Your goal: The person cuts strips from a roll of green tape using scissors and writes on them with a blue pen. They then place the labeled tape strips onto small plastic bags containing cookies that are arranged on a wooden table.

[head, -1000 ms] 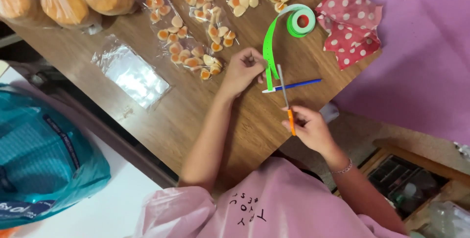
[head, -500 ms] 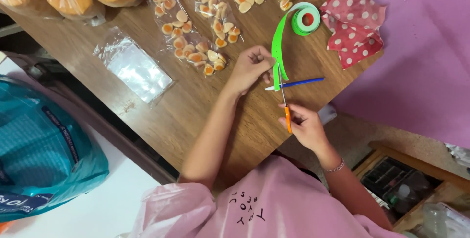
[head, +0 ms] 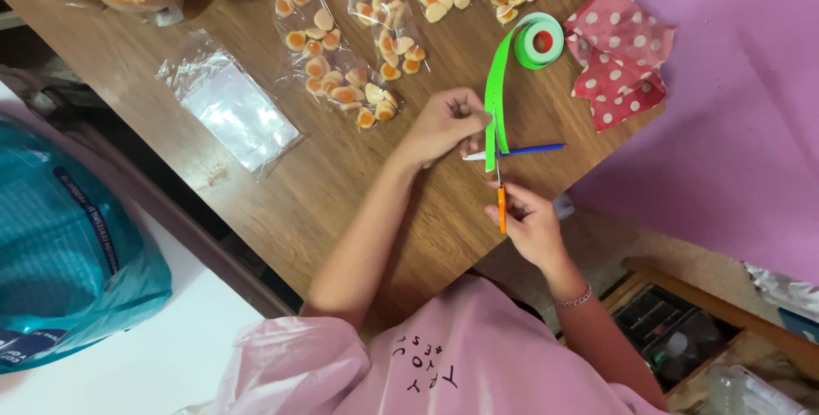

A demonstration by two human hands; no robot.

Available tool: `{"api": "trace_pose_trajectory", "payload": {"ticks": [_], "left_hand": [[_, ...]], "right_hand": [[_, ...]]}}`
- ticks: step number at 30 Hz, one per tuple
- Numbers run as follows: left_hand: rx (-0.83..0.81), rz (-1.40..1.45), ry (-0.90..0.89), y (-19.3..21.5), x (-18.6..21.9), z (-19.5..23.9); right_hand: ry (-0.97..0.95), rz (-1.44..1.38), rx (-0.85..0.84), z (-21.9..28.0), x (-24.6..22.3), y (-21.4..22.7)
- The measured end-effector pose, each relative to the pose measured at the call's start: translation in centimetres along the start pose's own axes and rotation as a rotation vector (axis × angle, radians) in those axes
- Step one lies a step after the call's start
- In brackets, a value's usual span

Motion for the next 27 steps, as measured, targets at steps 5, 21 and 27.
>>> {"api": "trace_pose_trajectory", "payload": {"ticks": [5,21,27], "left_hand": [[-0.010,0.008,0.016,-0.2,-0.7,-0.1],[-0.022,0.007,0.006,-0.1,-0.3,-0.2],[-0.035,0.011,0.005,0.2,-1.3,-0.3]], "right_hand": [[0.006,-0.002,0.008,-0.1,-0.1,0.1],[0.028,0.016,0.035,0.0,-1.0,-0.2],[0.035,0.010,0.042,0.1,-0.9,-0.3]]}}
Point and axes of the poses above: each hand's wrist, its own z-axis away from the middle knuckle, its own y-axis out of the back of the hand, x = y × z, the point moved 6 cm from there along -z, towards the middle knuckle, and after that the axes turned 8 degrees about -y, right-handed, at the moved point
